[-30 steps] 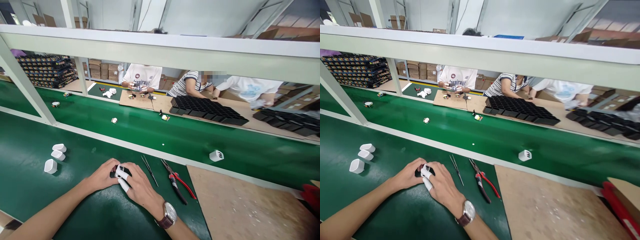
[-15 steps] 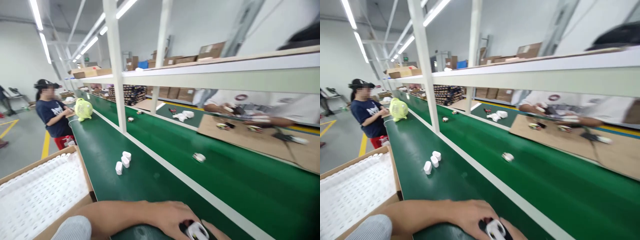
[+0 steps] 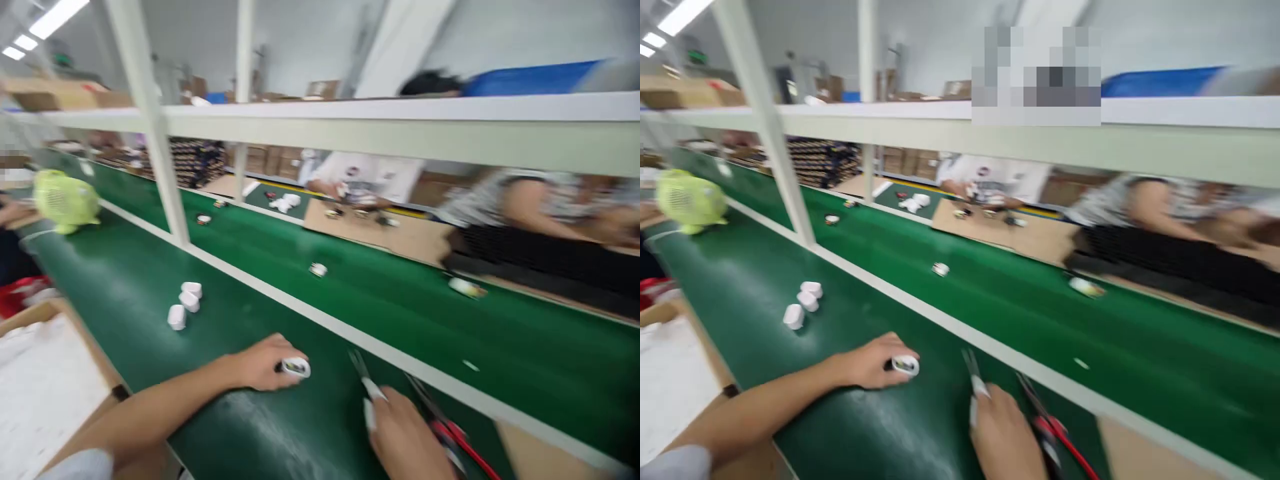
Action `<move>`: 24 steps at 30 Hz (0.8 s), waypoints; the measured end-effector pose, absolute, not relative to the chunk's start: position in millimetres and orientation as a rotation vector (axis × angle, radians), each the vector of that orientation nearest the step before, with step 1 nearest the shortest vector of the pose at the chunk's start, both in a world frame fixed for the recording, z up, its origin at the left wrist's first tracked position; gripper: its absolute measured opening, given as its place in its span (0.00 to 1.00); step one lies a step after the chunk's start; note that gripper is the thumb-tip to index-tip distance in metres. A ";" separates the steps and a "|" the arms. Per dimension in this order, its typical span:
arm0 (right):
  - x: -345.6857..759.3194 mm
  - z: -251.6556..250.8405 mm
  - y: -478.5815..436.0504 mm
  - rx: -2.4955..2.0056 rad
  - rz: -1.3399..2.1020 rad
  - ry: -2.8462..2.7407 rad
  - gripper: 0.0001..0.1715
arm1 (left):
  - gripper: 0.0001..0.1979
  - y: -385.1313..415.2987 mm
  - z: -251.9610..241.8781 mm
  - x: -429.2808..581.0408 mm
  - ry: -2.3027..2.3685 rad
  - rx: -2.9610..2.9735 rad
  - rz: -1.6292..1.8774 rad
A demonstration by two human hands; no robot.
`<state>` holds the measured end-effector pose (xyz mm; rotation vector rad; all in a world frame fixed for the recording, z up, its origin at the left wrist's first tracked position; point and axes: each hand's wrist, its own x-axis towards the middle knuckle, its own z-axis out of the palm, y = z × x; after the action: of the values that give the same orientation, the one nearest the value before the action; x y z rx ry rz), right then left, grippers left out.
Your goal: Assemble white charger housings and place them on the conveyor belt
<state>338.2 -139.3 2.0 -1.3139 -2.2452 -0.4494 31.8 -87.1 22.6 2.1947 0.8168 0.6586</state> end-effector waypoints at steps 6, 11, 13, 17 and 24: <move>296.4 41.3 -151.3 -1.308 -0.192 -2.190 0.13 | 0.40 -83.5 23.2 24.4 0.887 2.006 0.665; 276.1 65.1 -161.7 -1.268 -0.249 -2.271 0.13 | 0.36 -84.4 17.3 25.3 0.799 2.002 0.821; 278.4 66.3 -163.9 -1.281 -0.294 -2.282 0.14 | 0.33 -83.8 16.1 26.2 0.776 2.011 0.851; 282.4 64.6 -164.6 -1.314 -0.329 -2.284 0.14 | 0.32 -83.3 15.9 27.4 0.761 2.024 0.856; 276.3 56.3 -157.5 -1.308 -0.266 -2.264 0.15 | 0.33 -81.9 15.2 26.7 0.752 2.028 0.859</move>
<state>276.3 -157.5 56.3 -1.3084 -2.2638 -0.2656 26.7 -81.9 15.2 2.0279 0.7517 0.8589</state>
